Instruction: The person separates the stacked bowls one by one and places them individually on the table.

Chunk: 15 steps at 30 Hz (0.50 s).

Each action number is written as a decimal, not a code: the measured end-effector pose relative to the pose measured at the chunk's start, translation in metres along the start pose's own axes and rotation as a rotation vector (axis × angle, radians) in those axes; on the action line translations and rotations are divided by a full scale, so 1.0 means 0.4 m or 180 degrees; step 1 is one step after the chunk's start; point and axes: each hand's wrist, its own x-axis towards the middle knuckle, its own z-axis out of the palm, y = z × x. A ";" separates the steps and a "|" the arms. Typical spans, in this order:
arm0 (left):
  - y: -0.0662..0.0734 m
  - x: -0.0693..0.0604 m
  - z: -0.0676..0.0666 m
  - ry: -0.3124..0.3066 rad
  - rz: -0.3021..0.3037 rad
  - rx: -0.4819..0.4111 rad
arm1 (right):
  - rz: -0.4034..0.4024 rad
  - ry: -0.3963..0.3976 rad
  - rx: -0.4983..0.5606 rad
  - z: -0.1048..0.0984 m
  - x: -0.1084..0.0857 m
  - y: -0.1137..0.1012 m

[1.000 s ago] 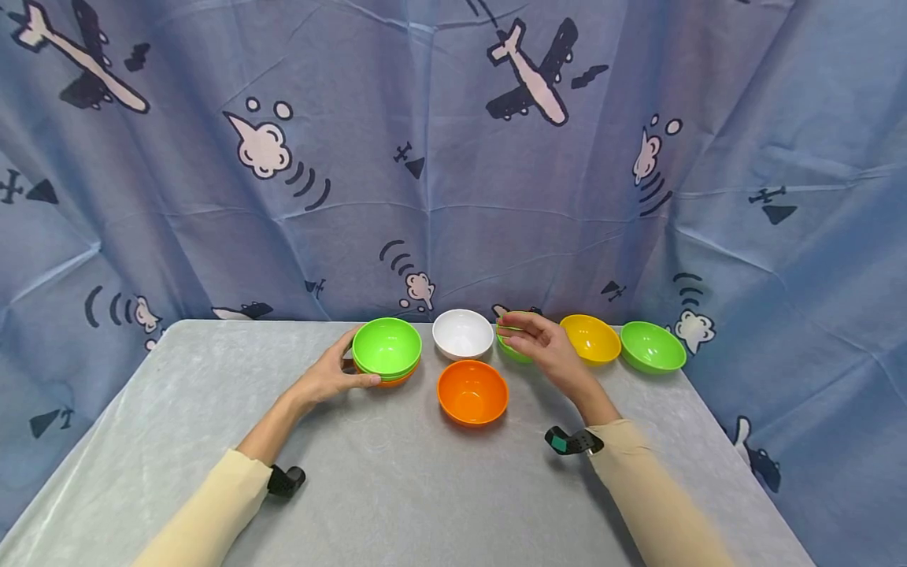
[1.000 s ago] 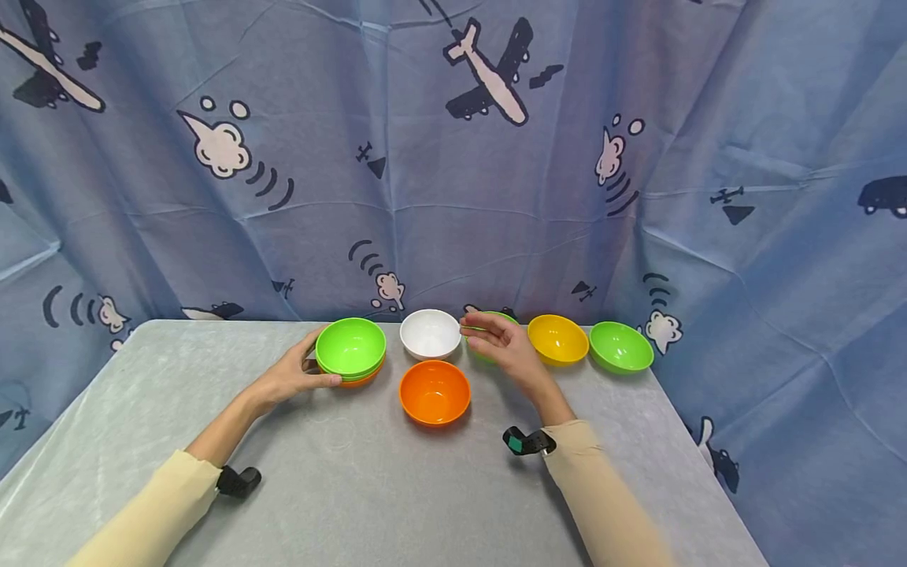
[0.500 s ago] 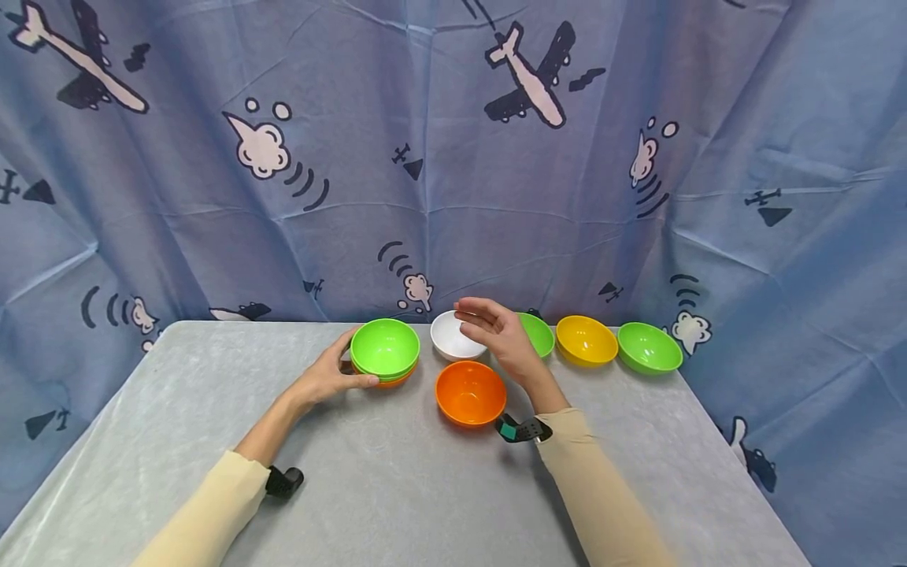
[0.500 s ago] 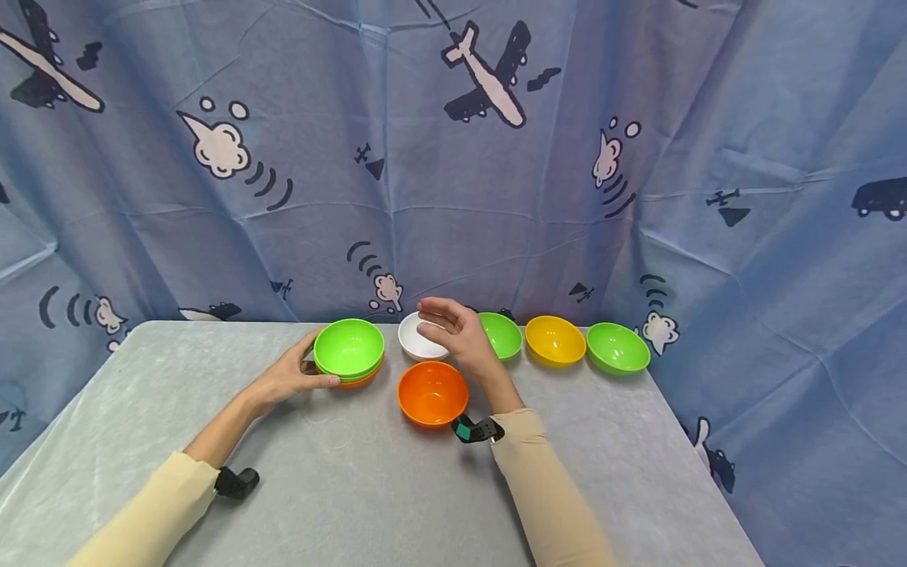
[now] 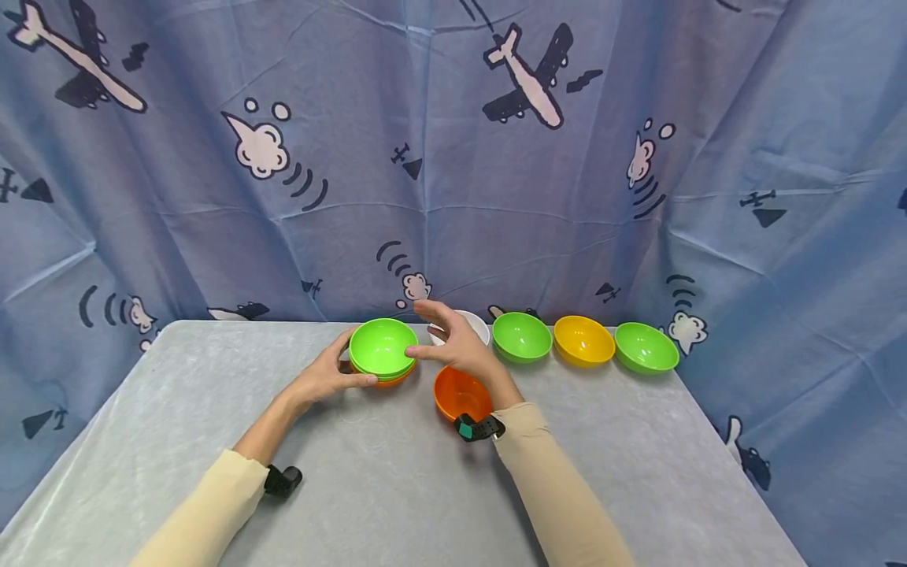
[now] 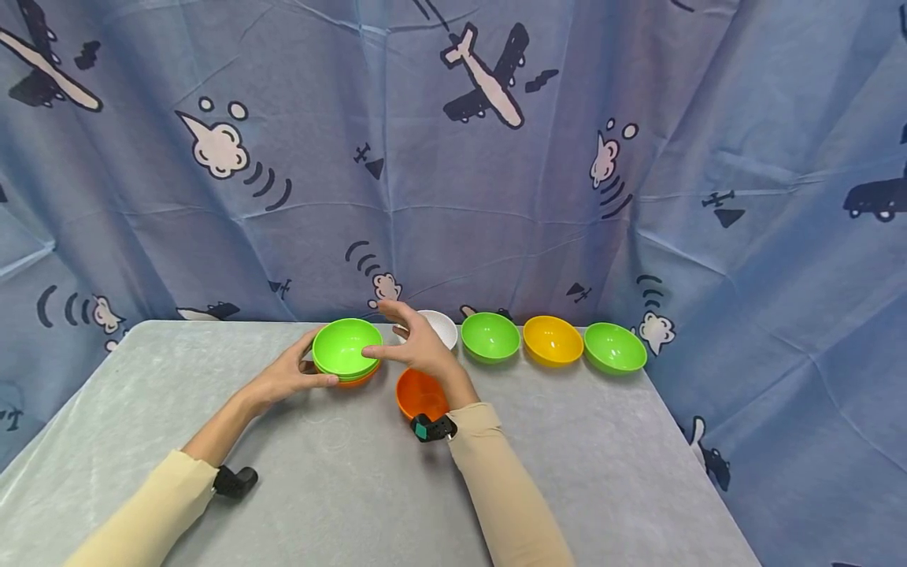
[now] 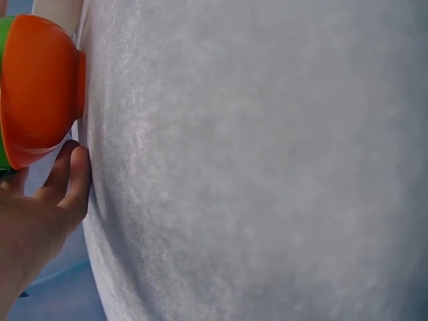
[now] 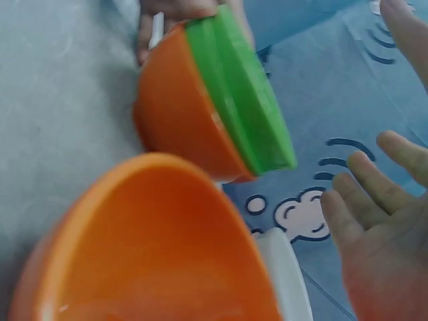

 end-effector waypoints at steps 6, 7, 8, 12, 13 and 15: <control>0.002 -0.001 0.002 -0.0017 0.0002 0.0007 | 0.0040 -0.0220 -0.0277 0.013 0.013 0.028; 0.002 -0.001 0.002 -0.0020 0.0005 0.0007 | 0.0046 -0.0238 -0.0298 0.013 0.015 0.032; 0.002 -0.001 0.002 -0.0019 0.0007 0.0013 | 0.0058 -0.0251 -0.0320 0.014 0.016 0.036; 0.001 -0.001 0.002 -0.0026 0.0005 0.0021 | 0.0174 -0.0338 -0.0417 0.014 0.020 0.041; 0.001 -0.001 0.002 -0.0029 -0.0001 0.0022 | 0.0205 -0.0354 -0.0445 0.014 0.021 0.040; 0.002 -0.001 0.000 -0.0028 0.0009 0.0023 | 0.0256 -0.0368 -0.0481 0.014 0.023 0.035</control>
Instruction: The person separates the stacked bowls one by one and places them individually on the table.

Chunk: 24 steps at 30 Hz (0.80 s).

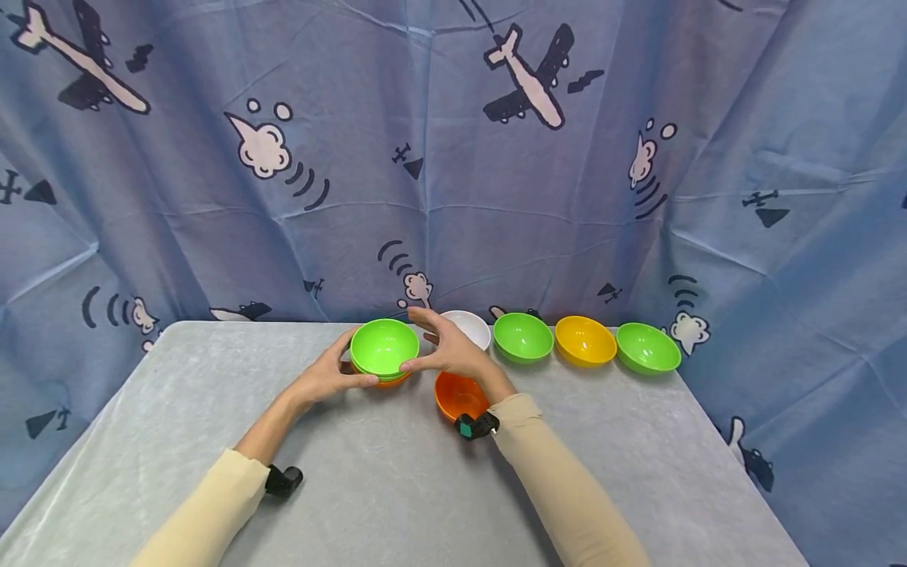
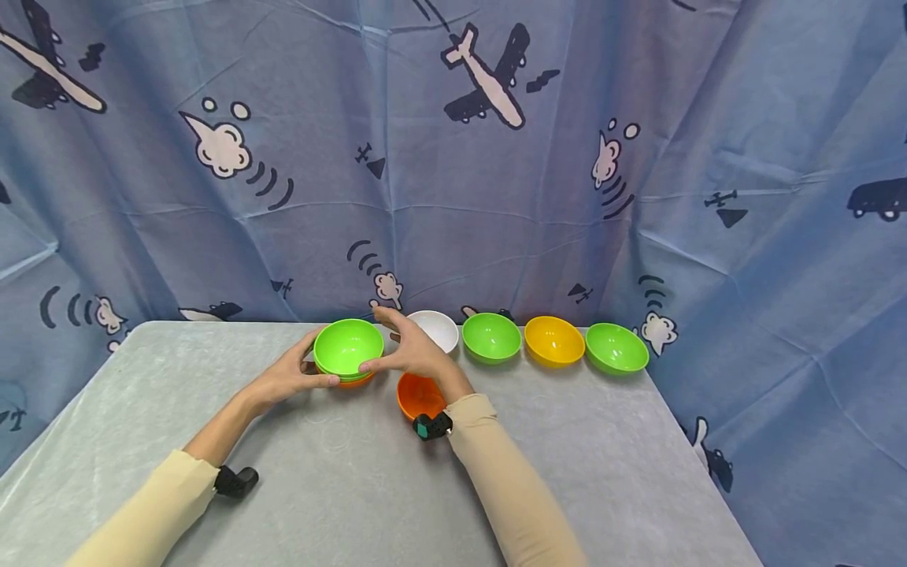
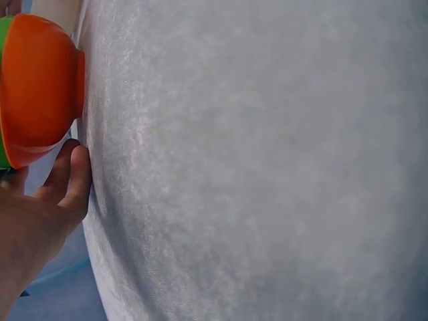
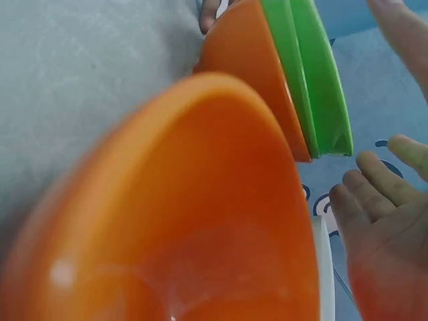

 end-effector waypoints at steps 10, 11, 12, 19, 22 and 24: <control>-0.003 -0.002 -0.008 0.0029 0.0055 -0.0008 | 0.0008 0.0143 0.0328 0.012 -0.002 -0.029; -0.004 -0.002 -0.007 0.0019 0.0060 -0.0013 | 0.0037 0.0174 0.0340 0.017 -0.003 -0.030; -0.004 -0.002 -0.006 0.0012 0.0072 -0.0024 | 0.0053 0.0201 0.0367 0.022 -0.004 -0.030; -0.002 -0.006 0.000 -0.0012 0.0024 -0.0014 | 0.0042 0.0243 0.0297 0.046 0.000 -0.042; 0.000 -0.006 0.001 -0.0023 0.0009 -0.0020 | 0.0109 0.0268 0.0220 0.047 0.001 -0.045; -0.001 -0.005 0.001 -0.0029 0.0005 -0.0029 | 0.0165 0.0291 0.0185 0.047 0.002 -0.045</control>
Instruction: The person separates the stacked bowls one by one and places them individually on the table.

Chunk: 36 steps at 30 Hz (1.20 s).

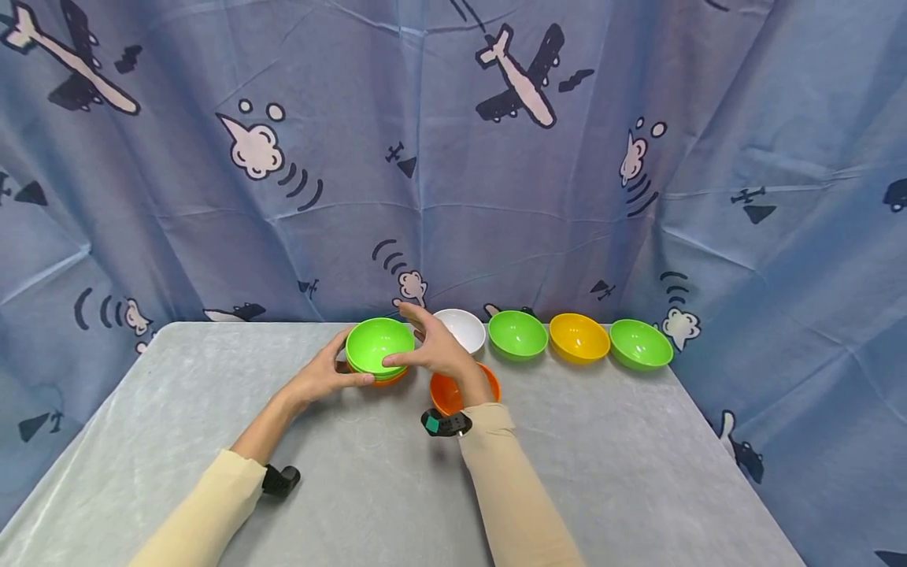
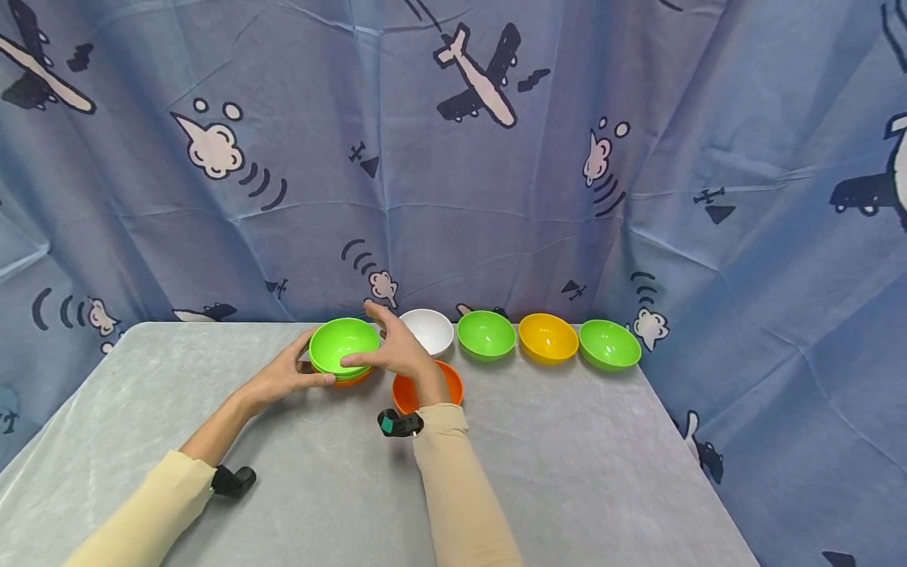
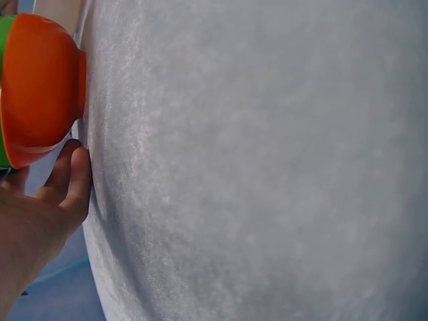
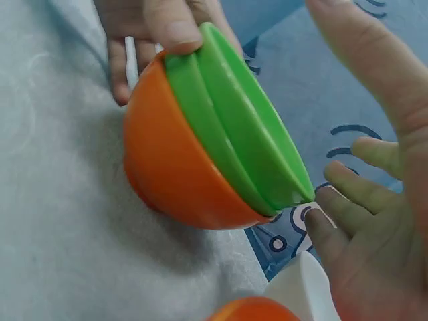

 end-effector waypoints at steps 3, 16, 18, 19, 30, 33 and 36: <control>-0.002 0.001 -0.002 0.0008 -0.0007 -0.0007 | 0.0067 -0.0022 -0.0042 0.002 0.003 0.000; -0.005 0.001 -0.001 0.0006 0.0056 -0.0017 | 0.0438 -0.0146 -0.0397 0.030 0.009 0.022; -0.008 0.002 -0.002 0.0015 0.0059 -0.0004 | 0.0483 -0.0133 -0.0463 0.034 0.012 0.022; -0.008 0.003 -0.002 0.0019 0.0069 -0.0004 | 0.0509 -0.0130 -0.0494 0.035 0.013 0.021; -0.006 0.002 -0.004 0.0003 0.0019 -0.0013 | 0.0574 -0.0080 -0.0513 0.038 0.014 0.018; -0.008 0.002 -0.005 -0.0004 0.0017 -0.0033 | 0.0528 -0.0024 -0.0529 0.039 0.014 0.021; -0.009 0.003 -0.005 -0.0012 0.0042 -0.0070 | 0.0469 0.0032 -0.0515 0.040 0.014 0.022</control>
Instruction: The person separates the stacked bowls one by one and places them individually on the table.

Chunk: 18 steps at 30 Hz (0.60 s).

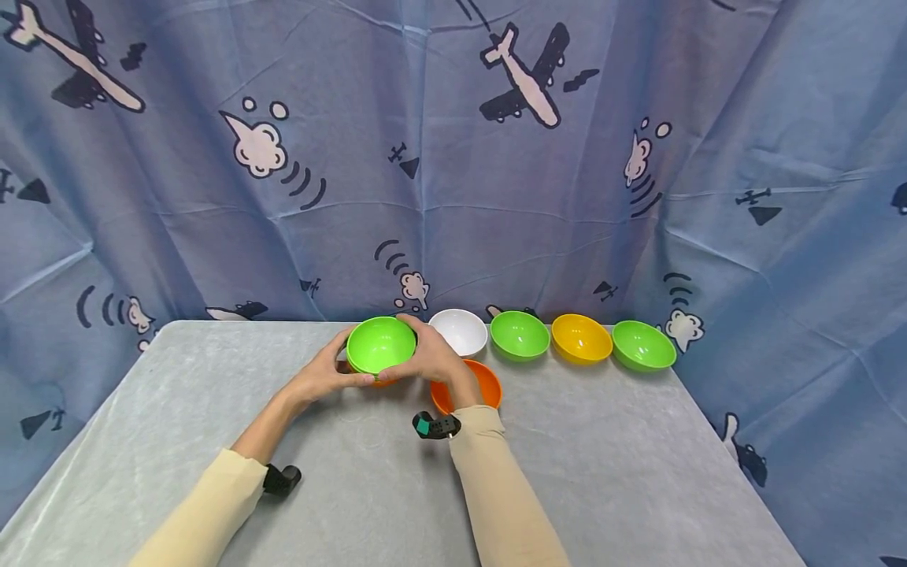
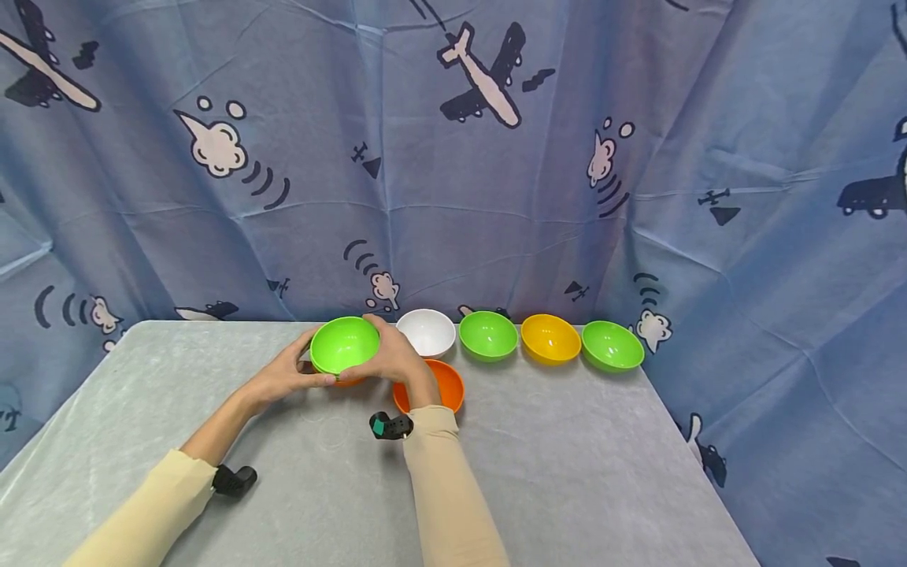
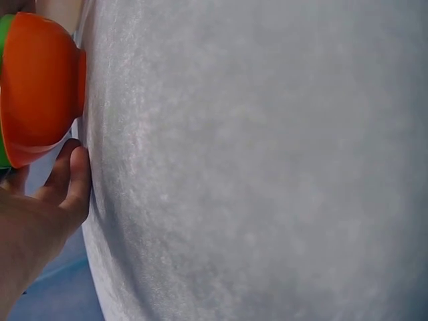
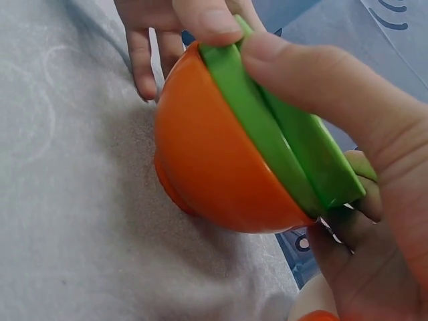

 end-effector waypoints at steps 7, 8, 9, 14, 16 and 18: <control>0.002 0.004 0.002 0.0035 -0.0018 0.0046 | -0.0066 0.0055 0.0004 -0.003 0.000 -0.002; 0.003 0.004 0.002 0.0039 -0.0031 0.0050 | -0.0074 0.0066 0.0009 -0.004 0.001 -0.005; 0.003 0.004 0.002 0.0042 -0.0051 0.0047 | -0.0091 0.0081 0.0004 -0.006 0.001 -0.008; 0.006 0.004 0.001 0.0042 -0.0104 -0.0009 | -0.0257 0.0204 0.0011 -0.026 0.002 -0.028; 0.006 0.004 0.002 0.0025 -0.0087 -0.0036 | -0.0342 0.0237 0.0093 -0.038 0.002 -0.036; 0.007 0.003 0.003 0.0014 -0.0060 -0.0057 | -0.0439 0.0232 0.0282 -0.049 0.002 -0.042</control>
